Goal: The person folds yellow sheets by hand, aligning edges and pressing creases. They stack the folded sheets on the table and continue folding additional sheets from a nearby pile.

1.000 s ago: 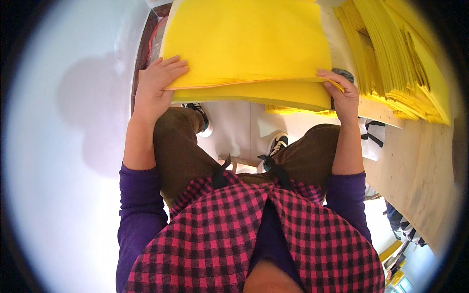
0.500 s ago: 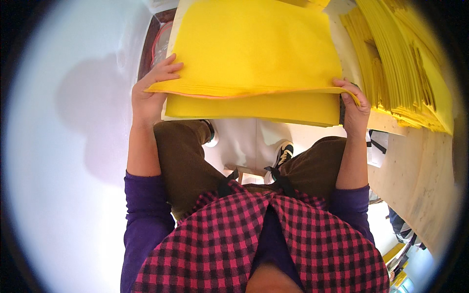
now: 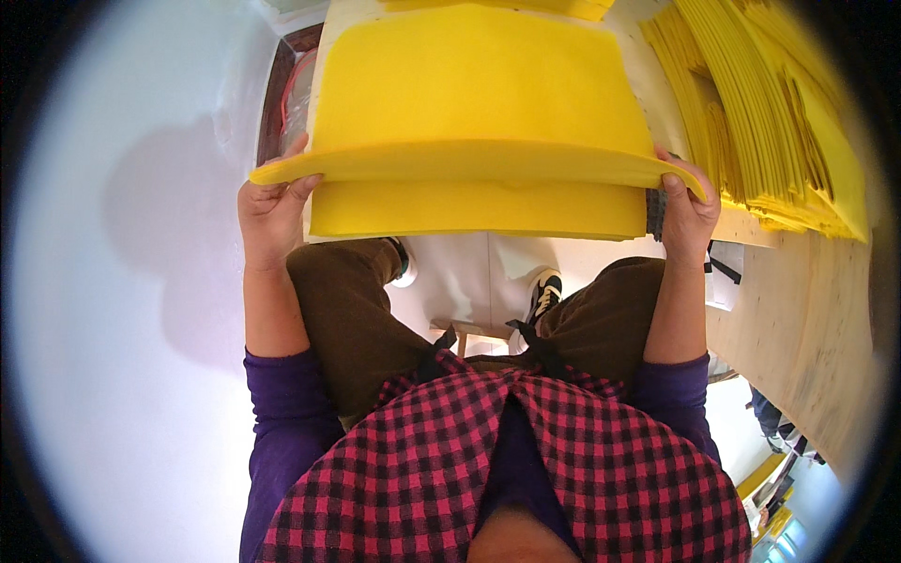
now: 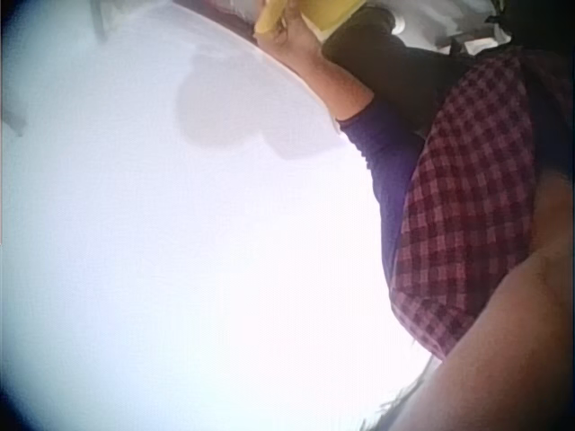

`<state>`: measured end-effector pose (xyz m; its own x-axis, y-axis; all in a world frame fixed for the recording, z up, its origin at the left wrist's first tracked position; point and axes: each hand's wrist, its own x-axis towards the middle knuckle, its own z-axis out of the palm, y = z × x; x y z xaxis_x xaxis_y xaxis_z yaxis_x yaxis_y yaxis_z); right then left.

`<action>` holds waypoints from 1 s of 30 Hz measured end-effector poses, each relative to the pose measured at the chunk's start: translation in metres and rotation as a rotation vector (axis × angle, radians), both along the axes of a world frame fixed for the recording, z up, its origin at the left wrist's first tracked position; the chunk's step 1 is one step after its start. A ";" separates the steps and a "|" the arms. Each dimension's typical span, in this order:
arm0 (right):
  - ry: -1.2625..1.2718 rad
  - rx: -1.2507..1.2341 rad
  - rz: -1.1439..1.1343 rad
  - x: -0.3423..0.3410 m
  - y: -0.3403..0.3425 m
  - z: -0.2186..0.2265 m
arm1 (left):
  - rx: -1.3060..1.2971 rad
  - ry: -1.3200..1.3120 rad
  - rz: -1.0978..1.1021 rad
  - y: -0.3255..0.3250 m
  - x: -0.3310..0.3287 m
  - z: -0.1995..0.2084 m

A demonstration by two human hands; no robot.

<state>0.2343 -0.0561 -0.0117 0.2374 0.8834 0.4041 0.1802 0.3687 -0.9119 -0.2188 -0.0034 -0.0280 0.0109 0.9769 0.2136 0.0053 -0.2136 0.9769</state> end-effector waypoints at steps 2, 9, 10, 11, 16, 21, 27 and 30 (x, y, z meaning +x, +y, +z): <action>0.011 -0.052 -0.003 -0.002 0.000 0.001 | -0.048 0.009 0.006 0.002 0.000 0.001; 0.084 -0.221 -0.055 -0.011 0.012 -0.006 | -0.260 0.010 0.002 0.005 0.014 0.010; 0.105 -0.239 -0.051 -0.012 0.013 -0.006 | -0.244 0.002 -0.006 0.006 0.016 0.011; 0.087 -0.249 -0.051 -0.013 0.014 -0.006 | -0.235 -0.007 -0.009 0.006 0.017 0.012; 0.147 -0.283 -0.022 -0.017 0.015 -0.002 | -0.218 -0.086 0.004 0.006 0.021 0.012; 0.039 -0.304 -0.092 -0.022 0.017 -0.002 | -0.182 -0.131 0.009 0.006 0.027 0.011; -0.026 -0.239 -0.110 -0.024 0.023 -0.003 | -0.195 -0.104 0.121 0.006 0.027 0.008; -0.020 -0.213 -0.114 -0.023 0.026 -0.006 | -0.129 -0.087 0.096 0.005 0.024 0.006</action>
<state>0.2118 -0.0297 -0.0173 0.3341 0.9172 0.2171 0.2281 0.1448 -0.9628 -0.1944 0.0021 -0.0220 -0.0969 0.9919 0.0821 -0.0660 -0.0887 0.9939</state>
